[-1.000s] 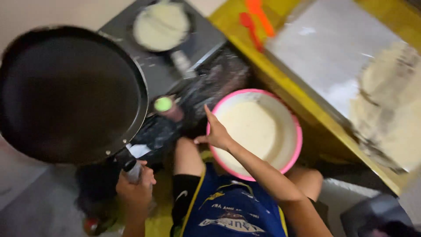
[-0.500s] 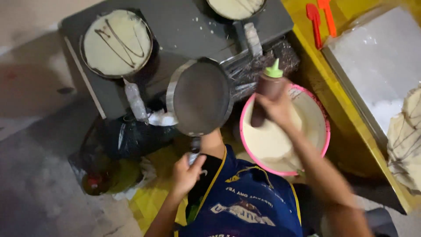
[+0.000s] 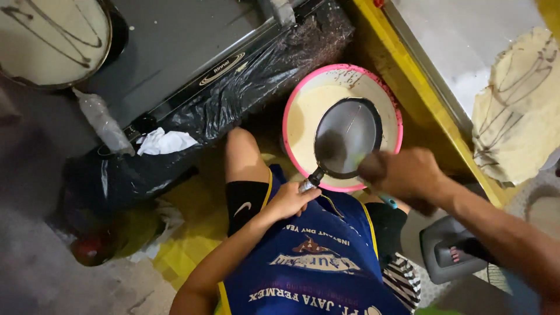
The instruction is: Making thin crepes or wrappers by dipping pans into batter and cooking them on a gas stove.
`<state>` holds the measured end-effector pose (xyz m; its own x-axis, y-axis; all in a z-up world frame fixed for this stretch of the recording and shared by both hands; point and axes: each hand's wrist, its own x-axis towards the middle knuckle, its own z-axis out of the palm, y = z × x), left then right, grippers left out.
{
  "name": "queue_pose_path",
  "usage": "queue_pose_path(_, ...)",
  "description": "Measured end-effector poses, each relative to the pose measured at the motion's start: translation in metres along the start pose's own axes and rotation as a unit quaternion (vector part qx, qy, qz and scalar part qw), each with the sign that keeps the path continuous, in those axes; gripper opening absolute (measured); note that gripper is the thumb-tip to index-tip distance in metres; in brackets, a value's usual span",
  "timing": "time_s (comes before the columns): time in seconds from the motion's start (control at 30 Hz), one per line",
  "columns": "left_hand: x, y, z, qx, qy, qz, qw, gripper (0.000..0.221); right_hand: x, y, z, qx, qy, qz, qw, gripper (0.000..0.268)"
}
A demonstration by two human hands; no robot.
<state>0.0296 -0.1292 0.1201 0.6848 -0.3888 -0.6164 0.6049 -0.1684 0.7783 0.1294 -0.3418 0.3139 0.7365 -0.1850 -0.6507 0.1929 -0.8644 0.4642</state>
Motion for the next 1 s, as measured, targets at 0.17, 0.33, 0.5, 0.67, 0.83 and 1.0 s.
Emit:
queue_pose_path(0.17, -0.009, 0.017, -0.006, 0.004, -0.004, 0.003, 1.0, 0.043, 0.039, 0.044, 0.027, 0.07, 0.02, 0.028, 0.997, 0.098)
queue_pose_path(0.33, -0.011, 0.004, -0.013, -0.053, 0.003, 0.001, 0.999, 0.047, -0.032, 0.009, -0.04, 0.092, -0.079, 0.013, 0.993, 0.073)
queue_pose_path(0.5, -0.025, -0.008, -0.044, -0.25, 0.034, 0.047, 0.966, 0.035, 0.059, 0.046, -0.01, 0.315, 0.045, 0.043, 0.947, 0.103)
queue_pose_path(0.67, -0.062, 0.031, -0.105, -0.284, 0.202, 0.087, 0.933, 0.033, 0.153, -0.027, -0.047, 0.674, 0.346, -0.149, 0.636, 0.077)
queue_pose_path(0.83, 0.0, 0.019, -0.154, -0.347, 0.269, 0.103, 0.893, 0.043, 0.237, -0.122, -0.101, 0.691, 0.373, -0.066, 0.616, 0.088)
queue_pose_path(1.0, 0.05, 0.04, -0.183, -0.349, 0.27, 0.114, 0.89, 0.048, 0.311, -0.148, -0.058, 0.699, 0.488, -0.07, 0.518, 0.106)
